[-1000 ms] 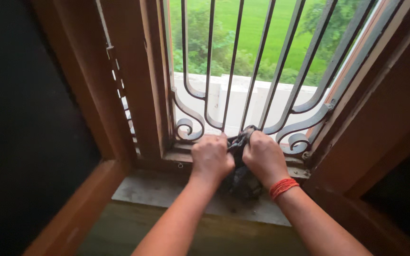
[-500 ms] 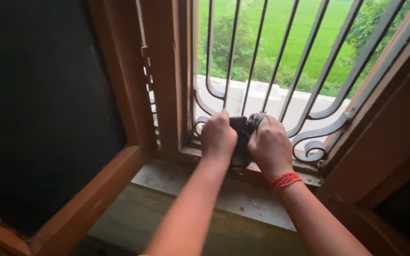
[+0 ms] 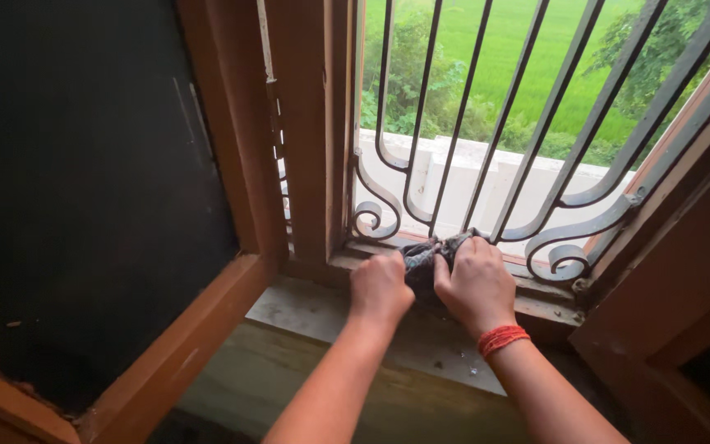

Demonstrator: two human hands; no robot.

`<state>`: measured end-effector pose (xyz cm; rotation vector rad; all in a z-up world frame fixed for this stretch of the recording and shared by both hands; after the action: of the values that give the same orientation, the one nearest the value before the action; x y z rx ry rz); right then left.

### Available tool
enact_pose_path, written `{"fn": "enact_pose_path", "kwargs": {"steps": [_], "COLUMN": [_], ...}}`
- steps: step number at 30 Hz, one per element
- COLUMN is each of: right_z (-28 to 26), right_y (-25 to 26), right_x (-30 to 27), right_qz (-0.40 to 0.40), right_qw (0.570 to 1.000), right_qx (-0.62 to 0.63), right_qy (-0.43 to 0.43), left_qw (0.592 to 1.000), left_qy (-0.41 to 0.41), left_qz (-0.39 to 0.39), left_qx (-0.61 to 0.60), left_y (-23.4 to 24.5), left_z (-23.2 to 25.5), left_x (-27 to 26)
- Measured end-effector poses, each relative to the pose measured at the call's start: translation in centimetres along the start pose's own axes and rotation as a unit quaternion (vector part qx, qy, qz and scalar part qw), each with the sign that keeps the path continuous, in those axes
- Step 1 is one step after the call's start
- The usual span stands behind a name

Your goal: The person wipes the wooden window sill and the metal security bars with a dark cloth. They clean the horizontal sill, the vertical frame, and the decorative scrollwork on the bars, moving the cloth back and forth to remove dirt.

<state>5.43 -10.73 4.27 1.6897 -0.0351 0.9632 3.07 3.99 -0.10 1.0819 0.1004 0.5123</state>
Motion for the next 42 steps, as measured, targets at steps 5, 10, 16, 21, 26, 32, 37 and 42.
{"fn": "enact_pose_path", "kwargs": {"steps": [5,10,16,21,26,32,37,42], "right_z": [-1.6,-4.9,-6.1,-3.7,-0.3,4.2,5.3,2.5], "right_y": [-0.2,-2.7,-4.3,-3.0,-1.4,0.1,1.3,0.6], "right_x": [-1.0,-0.1,1.0,0.1,-2.8,-5.5,-7.2,-6.2], "right_qz": [-0.042,0.000,-0.006,-0.014,-0.025,-0.029,-0.055,-0.054], "right_qw": [0.999,0.988,0.980,0.984,0.991,0.989,0.986,0.988], "right_qx": [0.000,-0.002,-0.004,-0.021,-0.044,-0.116,-0.150,-0.125], "right_qy": [0.015,0.153,0.200,0.175,0.124,0.086,0.052,0.069], "left_qw": [0.975,0.964,0.962,0.959,0.957,0.950,0.956,0.959], "left_qy": [-0.085,-0.120,-0.118,-0.130,-0.178,-0.229,-0.224,-0.205], "left_qz": [0.196,0.234,0.220,0.222,0.204,0.209,0.186,0.173], "left_qx": [-0.051,0.040,0.114,0.120,0.104,0.028,0.038,0.095], "left_y": [1.4,-0.5,-3.2,-5.3,-6.0,-6.8,-7.1,-5.6], "left_z": [-1.0,-2.6,-2.8,0.5,4.7,8.8,9.9,7.1], "left_x": [1.7,1.8,3.1,1.8,-0.9,-4.4,-5.6,-4.2]}}
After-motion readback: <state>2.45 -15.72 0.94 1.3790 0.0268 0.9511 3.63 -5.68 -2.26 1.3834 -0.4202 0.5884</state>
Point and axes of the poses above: each hand's wrist, its own x-axis towards the middle knuckle, its own y-axis out of the back of the hand, z = x × y, the point moved 6 cm from there along x, towards the middle knuckle, and after that the axes turned 13 degrees about y, right-handed, at the moved point
